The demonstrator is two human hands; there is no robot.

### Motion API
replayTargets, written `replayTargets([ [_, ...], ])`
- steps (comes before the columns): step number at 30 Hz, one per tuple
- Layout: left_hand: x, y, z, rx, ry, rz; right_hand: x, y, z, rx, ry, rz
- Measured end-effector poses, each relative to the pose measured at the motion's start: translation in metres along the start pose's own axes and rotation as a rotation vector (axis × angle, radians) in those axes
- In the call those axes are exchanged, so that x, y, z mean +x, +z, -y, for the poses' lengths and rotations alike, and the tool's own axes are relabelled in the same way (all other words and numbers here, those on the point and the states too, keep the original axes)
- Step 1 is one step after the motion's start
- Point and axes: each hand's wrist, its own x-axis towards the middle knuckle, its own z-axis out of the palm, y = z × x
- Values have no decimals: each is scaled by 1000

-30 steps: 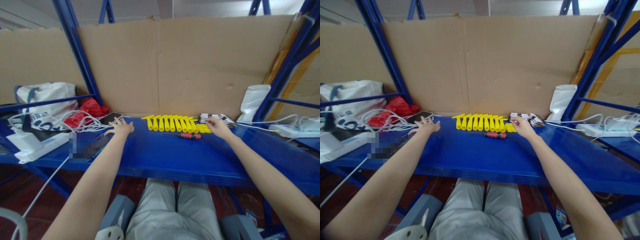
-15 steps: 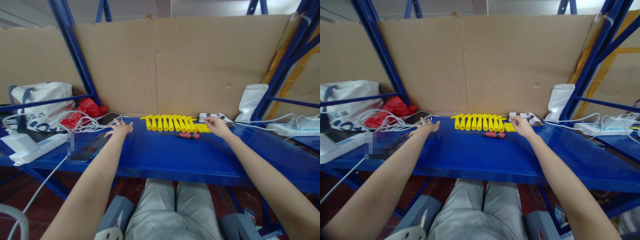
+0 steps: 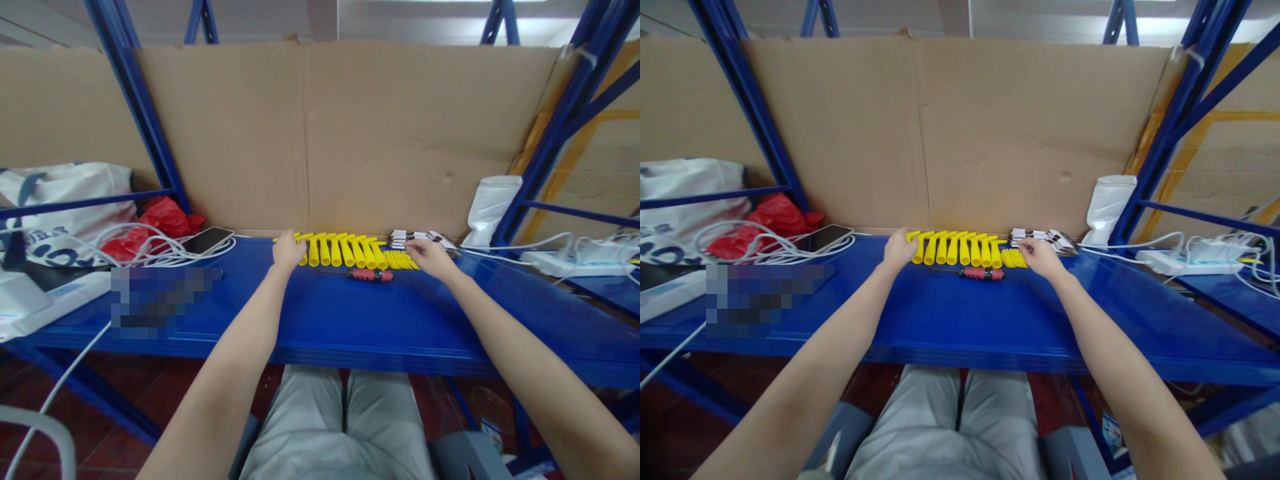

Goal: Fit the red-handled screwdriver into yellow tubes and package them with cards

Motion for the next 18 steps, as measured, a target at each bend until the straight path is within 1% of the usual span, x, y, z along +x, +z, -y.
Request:
replayTargets([
  [1,-1,3,6,22,20,3,0,0,-1,3,2,10],
  [2,-2,5,11,35,7,4,0,0,-2,5,6,17],
  [4,0,8,21,56,-58,-8,0,-1,-4,8,21,25],
  [6,4,10,28,60,-115,6,0,-1,-5,12,37,34],
  [9,11,17,33,37,-204,98,-1,-1,-8,14,60,58],
  [12,15,25,34,16,-181,223,0,0,-10,-2,60,56],
  [15,16,29,34,17,-164,239,-1,2,-11,-44,58,65],
  [18,16,31,34,18,-163,236,0,1,-10,-152,51,98],
])
